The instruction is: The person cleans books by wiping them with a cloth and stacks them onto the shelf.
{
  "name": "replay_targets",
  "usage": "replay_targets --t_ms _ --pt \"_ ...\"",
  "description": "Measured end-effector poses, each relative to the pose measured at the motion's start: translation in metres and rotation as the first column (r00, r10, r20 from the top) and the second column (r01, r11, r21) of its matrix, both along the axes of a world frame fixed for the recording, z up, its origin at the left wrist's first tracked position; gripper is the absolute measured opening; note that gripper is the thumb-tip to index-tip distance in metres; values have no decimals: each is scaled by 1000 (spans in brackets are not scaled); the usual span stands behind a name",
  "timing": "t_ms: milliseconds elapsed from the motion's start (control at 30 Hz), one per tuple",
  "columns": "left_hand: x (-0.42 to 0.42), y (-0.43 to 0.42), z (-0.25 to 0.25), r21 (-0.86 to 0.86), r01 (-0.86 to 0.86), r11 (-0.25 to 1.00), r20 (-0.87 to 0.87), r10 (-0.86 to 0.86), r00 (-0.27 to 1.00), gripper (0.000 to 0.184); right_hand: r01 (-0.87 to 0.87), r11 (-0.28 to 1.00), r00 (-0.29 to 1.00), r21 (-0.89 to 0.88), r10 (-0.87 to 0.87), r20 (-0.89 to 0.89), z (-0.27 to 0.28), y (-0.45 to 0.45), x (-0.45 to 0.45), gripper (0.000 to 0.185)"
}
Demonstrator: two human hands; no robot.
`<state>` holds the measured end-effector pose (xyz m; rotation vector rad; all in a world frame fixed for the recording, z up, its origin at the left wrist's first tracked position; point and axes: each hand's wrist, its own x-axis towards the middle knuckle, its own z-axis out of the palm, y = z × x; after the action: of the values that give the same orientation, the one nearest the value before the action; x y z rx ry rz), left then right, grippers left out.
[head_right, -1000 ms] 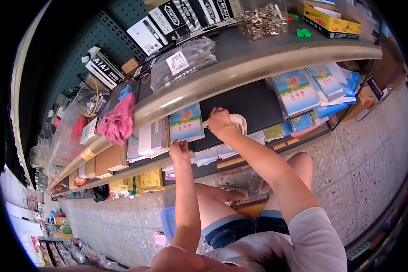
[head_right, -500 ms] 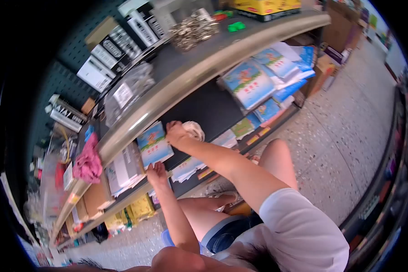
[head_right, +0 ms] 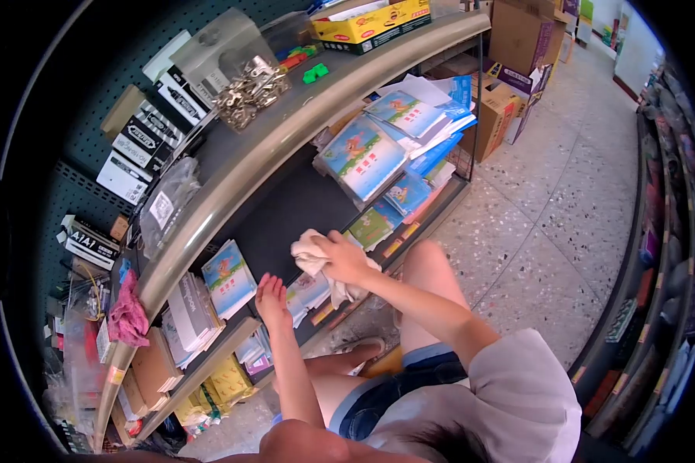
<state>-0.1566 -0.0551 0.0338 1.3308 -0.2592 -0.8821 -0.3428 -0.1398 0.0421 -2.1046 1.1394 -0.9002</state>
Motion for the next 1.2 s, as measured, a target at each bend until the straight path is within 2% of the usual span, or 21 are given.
replay_targets --t_ms 67,100,133,167,200,267,367,467,500,633,733,833,933,1033,1133,1200 --pt "-28 -27 3 -11 161 987 9 -161 987 31 128 988 966 90 -145 215 -25 6 -33 47" --pt "-43 -43 4 -14 256 967 13 -255 967 34 68 946 870 317 -212 445 -31 10 -50 46" --pt "-57 -58 5 -13 345 939 18 -344 939 37 -54 860 716 508 -322 620 -37 14 -65 44" --pt "-71 -76 3 1 423 906 13 -423 906 40 -220 741 519 634 -461 719 -42 17 -80 43" --pt "-85 -97 -2 13 498 867 9 -498 867 42 -252 697 446 671 -532 720 -45 20 -94 43" --pt "-116 -134 0 93 513 853 -84 -507 858 42 -332 605 289 723 -665 689 -45 25 -117 43" --pt "-137 -187 -12 101 537 838 -25 -537 843 34 -332 559 258 760 -721 643 -45 26 -145 44" --pt "-133 -228 -28 58 536 842 -204 -516 832 10 -298 615 260 730 -684 682 -27 27 -167 40" --pt "-136 -235 -22 95 510 855 -305 -463 832 4 -280 606 245 745 -705 666 -31 25 -172 40" --pt "-128 -251 -19 94 517 851 -452 -427 783 8 -252 589 211 768 -741 638 -50 21 -182 37" --pt "-131 -254 -19 79 512 855 -382 -449 808 8 -259 596 198 760 -738 646 -51 22 -184 37" --pt "-147 -247 -3 65 441 895 -371 -389 843 8 -256 600 203 758 -733 649 -53 23 -184 37" --pt "-139 -244 -15 47 540 840 -111 -533 839 14 -260 598 204 758 -733 648 -54 23 -183 37" --pt "-128 -247 -17 32 586 810 -124 -579 806 21 -280 586 195 760 -740 643 -57 26 -185 38" --pt "-118 -235 -4 -110 543 833 -280 -550 787 24 -259 586 195 768 -747 636 -58 31 -186 39" --pt "-99 -229 -5 -97 586 804 -266 -589 763 31 -239 593 187 769 -749 636 -57 33 -186 40"
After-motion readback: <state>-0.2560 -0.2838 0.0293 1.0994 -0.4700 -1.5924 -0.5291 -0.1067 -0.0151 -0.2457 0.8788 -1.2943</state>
